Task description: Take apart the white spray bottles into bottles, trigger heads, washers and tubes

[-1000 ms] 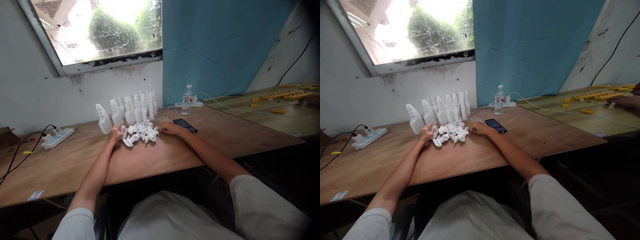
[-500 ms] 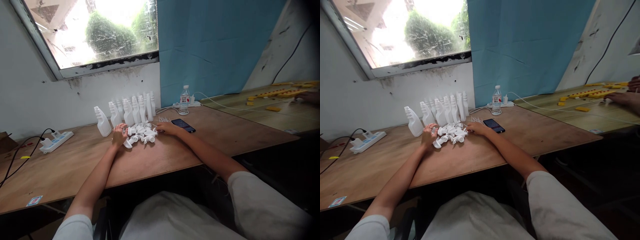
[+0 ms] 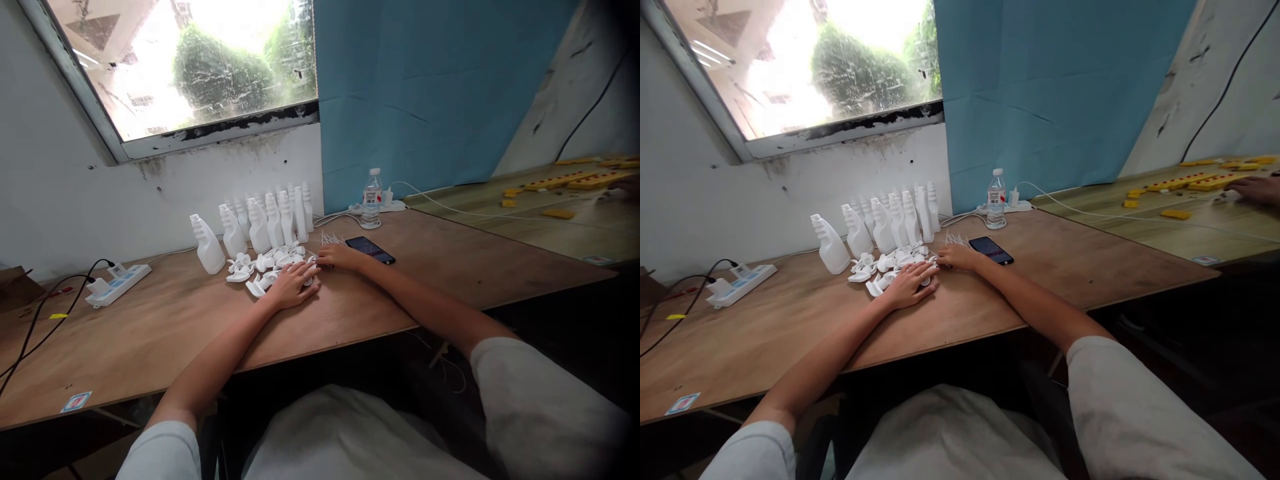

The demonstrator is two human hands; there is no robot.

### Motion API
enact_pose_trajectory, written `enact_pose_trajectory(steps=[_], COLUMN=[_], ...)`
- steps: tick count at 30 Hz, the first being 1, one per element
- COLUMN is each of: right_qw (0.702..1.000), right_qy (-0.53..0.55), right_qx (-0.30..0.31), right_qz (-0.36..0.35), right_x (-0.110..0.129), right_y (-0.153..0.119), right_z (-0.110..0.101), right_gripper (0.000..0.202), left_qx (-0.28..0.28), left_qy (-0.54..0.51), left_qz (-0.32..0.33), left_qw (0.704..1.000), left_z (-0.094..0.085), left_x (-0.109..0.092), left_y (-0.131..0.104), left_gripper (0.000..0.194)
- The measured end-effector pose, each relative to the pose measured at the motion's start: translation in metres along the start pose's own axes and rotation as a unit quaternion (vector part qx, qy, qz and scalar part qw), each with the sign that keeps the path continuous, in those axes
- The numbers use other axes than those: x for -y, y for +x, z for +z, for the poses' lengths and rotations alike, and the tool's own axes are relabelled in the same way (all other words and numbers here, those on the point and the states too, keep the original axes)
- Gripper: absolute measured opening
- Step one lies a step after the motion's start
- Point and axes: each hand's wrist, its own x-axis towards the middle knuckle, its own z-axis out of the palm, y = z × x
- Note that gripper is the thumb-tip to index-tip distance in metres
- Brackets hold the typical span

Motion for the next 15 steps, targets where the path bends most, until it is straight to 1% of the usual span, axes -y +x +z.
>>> enact_pose_trajectory(steps=[2, 5, 9, 12, 15], right_qw=[1.000, 1.000, 0.999, 0.996, 0.984], right_qy=[-0.002, 0.001, 0.015, 0.030, 0.051], right_qx=[-0.004, -0.014, -0.037, -0.075, -0.134], right_qz=[-0.006, -0.005, 0.011, 0.048, 0.106], right_x=[0.000, 0.001, 0.003, 0.005, 0.007], right_y=[0.000, 0.000, 0.000, -0.002, -0.005], right_z=[0.002, 0.004, -0.001, -0.007, -0.012], right_gripper=[0.018, 0.021, 0.023, 0.020, 0.021], left_qx=[0.016, 0.015, 0.007, 0.004, 0.001], left_qy=[0.002, 0.006, 0.014, 0.022, 0.029], left_qz=[-0.009, -0.018, -0.037, -0.055, -0.075], left_qw=[1.000, 1.000, 0.999, 0.998, 0.997], left_z=[-0.001, -0.005, -0.007, -0.006, -0.006], left_x=[0.002, 0.005, 0.010, 0.015, 0.019], left_y=[-0.002, -0.005, -0.010, -0.012, -0.014], left_gripper=[0.046, 0.041, 0.034, 0.028, 0.024])
